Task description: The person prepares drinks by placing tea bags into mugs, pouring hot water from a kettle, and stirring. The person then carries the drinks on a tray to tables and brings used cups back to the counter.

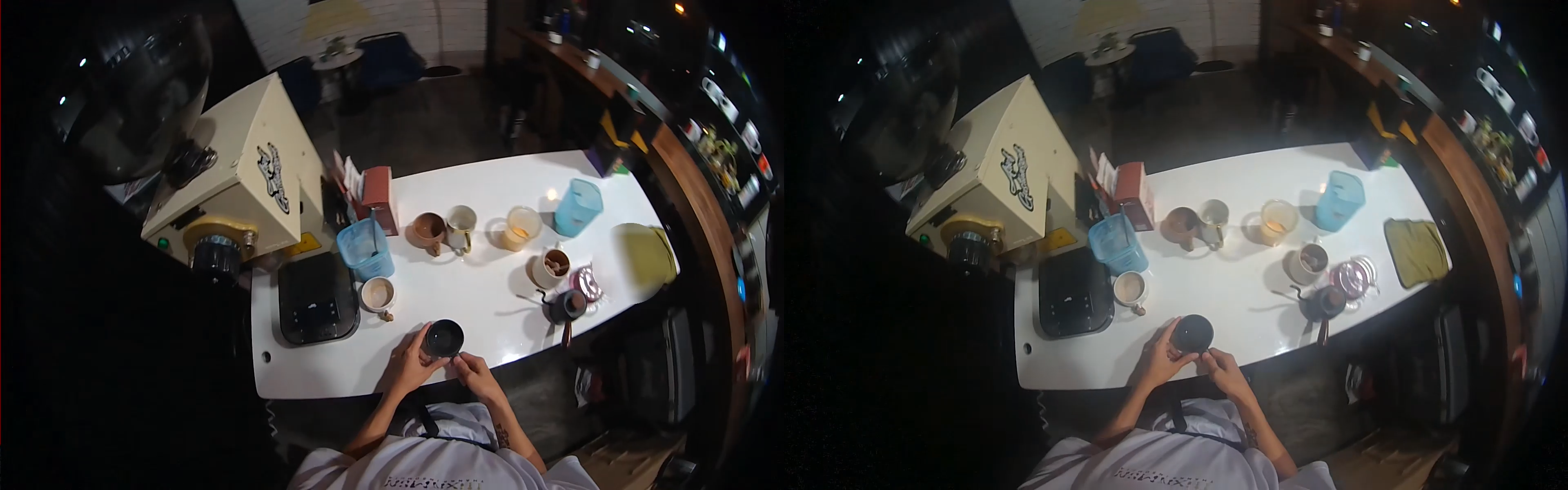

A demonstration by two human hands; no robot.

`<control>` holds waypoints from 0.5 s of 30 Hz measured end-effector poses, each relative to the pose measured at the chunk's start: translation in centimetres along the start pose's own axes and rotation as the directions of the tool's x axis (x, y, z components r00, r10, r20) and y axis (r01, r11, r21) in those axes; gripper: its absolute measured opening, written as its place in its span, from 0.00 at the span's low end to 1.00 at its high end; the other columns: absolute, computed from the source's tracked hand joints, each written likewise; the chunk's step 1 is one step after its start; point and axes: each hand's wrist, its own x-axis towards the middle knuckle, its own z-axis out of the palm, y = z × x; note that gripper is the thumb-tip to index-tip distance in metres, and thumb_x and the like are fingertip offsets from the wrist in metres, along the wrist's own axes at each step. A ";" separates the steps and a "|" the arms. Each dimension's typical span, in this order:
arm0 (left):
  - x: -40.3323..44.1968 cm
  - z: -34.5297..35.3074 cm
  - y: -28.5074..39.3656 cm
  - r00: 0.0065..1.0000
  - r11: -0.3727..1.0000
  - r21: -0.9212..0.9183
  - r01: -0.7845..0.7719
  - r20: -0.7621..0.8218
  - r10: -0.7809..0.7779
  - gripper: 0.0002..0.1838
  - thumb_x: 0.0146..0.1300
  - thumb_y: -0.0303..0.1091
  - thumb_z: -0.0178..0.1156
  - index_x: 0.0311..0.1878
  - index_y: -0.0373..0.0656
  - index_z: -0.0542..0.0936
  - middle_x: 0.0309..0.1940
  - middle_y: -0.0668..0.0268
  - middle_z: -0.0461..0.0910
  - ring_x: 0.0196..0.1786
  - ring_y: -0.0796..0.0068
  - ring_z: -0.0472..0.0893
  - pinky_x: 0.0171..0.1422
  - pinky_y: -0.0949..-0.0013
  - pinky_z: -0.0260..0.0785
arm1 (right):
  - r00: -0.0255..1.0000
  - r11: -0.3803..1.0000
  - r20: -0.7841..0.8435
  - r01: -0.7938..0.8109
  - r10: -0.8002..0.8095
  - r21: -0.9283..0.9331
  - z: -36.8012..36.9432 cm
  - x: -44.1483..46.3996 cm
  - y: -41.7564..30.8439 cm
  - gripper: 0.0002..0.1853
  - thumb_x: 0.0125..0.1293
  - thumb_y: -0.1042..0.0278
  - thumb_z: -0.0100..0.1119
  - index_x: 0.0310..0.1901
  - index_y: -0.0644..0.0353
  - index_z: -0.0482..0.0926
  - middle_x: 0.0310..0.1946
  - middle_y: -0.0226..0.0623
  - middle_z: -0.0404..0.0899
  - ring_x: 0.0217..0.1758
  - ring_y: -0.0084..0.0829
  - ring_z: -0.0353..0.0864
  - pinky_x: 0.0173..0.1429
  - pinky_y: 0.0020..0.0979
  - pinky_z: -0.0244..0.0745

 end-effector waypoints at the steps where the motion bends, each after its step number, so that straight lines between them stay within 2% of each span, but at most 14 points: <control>1: 0.5 0.3 0.0 0.999 1.000 0.004 -0.025 -0.039 0.025 0.50 0.50 0.36 0.77 0.74 0.44 0.60 0.51 0.55 0.79 0.28 0.81 0.78 0.32 0.76 0.74 | 0.999 0.999 0.032 0.034 -0.033 -0.028 -0.7 1.0 -0.4 0.15 0.77 0.59 0.49 0.37 0.62 0.78 0.21 0.19 0.65 0.23 0.14 0.60 0.27 0.22 0.56; 2: 0.8 0.7 -0.4 0.997 1.000 0.004 -0.008 -0.071 0.008 0.50 0.50 0.36 0.77 0.74 0.44 0.60 0.51 0.55 0.79 0.28 0.81 0.78 0.32 0.76 0.74 | 0.998 0.999 0.066 0.026 -0.024 -0.040 -1.3 2.0 -0.6 0.15 0.77 0.59 0.49 0.37 0.62 0.78 0.21 0.19 0.65 0.23 0.14 0.60 0.27 0.22 0.56; 4: 1.5 1.4 -0.6 0.986 0.994 -0.111 -0.019 -0.165 0.000 0.50 0.51 0.34 0.77 0.75 0.44 0.59 0.55 0.56 0.78 0.29 0.81 0.78 0.32 0.76 0.75 | 0.985 0.983 0.163 0.083 -0.056 -0.163 -2.5 3.7 -1.3 0.15 0.77 0.60 0.48 0.37 0.62 0.78 0.22 0.19 0.66 0.25 0.13 0.60 0.28 0.22 0.56; 5: 1.4 1.3 -0.4 0.985 0.999 -0.026 0.044 -0.165 -0.048 0.50 0.51 0.31 0.76 0.75 0.44 0.57 0.56 0.56 0.77 0.32 0.79 0.80 0.34 0.76 0.76 | 0.978 0.980 0.208 0.019 0.023 -0.198 -3.2 4.3 -2.0 0.16 0.77 0.60 0.48 0.39 0.63 0.79 0.24 0.21 0.69 0.28 0.14 0.62 0.31 0.21 0.59; 8: 1.0 1.2 -0.5 0.965 0.990 -0.110 0.094 -0.235 -0.118 0.51 0.51 0.28 0.75 0.76 0.45 0.55 0.57 0.56 0.76 0.33 0.76 0.81 0.37 0.76 0.78 | 0.965 0.967 0.261 0.045 0.023 -0.252 -3.6 6.0 -2.7 0.16 0.77 0.60 0.48 0.42 0.64 0.79 0.27 0.22 0.72 0.31 0.14 0.64 0.35 0.21 0.61; 9: 0.7 0.6 0.4 0.955 0.970 -0.169 0.176 -0.209 -0.210 0.51 0.52 0.26 0.74 0.76 0.45 0.55 0.60 0.55 0.73 0.40 0.72 0.83 0.43 0.74 0.79 | 0.962 0.959 0.275 0.069 0.010 -0.275 -3.7 6.6 -3.0 0.16 0.77 0.60 0.48 0.43 0.65 0.80 0.28 0.23 0.74 0.32 0.14 0.65 0.36 0.22 0.62; 10: 0.5 0.0 0.8 0.947 0.968 -0.176 0.180 -0.236 -0.219 0.51 0.52 0.26 0.74 0.76 0.45 0.55 0.60 0.55 0.73 0.40 0.72 0.83 0.43 0.74 0.79 | 0.954 0.955 0.300 0.074 0.016 -0.286 -3.7 7.0 -3.2 0.16 0.77 0.60 0.48 0.43 0.65 0.80 0.28 0.23 0.74 0.32 0.14 0.65 0.36 0.22 0.62; 13: 0.0 -1.3 0.5 0.888 0.990 -0.071 0.122 -0.438 -0.141 0.43 0.55 0.24 0.70 0.73 0.42 0.60 0.61 0.55 0.70 0.56 0.66 0.77 0.52 0.67 0.79 | 0.947 0.951 0.321 0.081 0.020 -0.297 -3.5 8.0 -3.8 0.16 0.77 0.60 0.48 0.43 0.65 0.80 0.28 0.23 0.73 0.32 0.14 0.65 0.36 0.21 0.62; 15: 0.2 -1.9 -0.9 0.829 0.996 -0.053 0.077 -0.551 -0.093 0.41 0.56 0.23 0.69 0.71 0.39 0.60 0.65 0.53 0.68 0.61 0.63 0.75 0.58 0.63 0.76 | 0.944 0.956 0.329 0.071 0.029 -0.286 -3.2 8.4 -3.8 0.15 0.77 0.60 0.49 0.43 0.65 0.80 0.27 0.23 0.72 0.30 0.15 0.64 0.35 0.21 0.62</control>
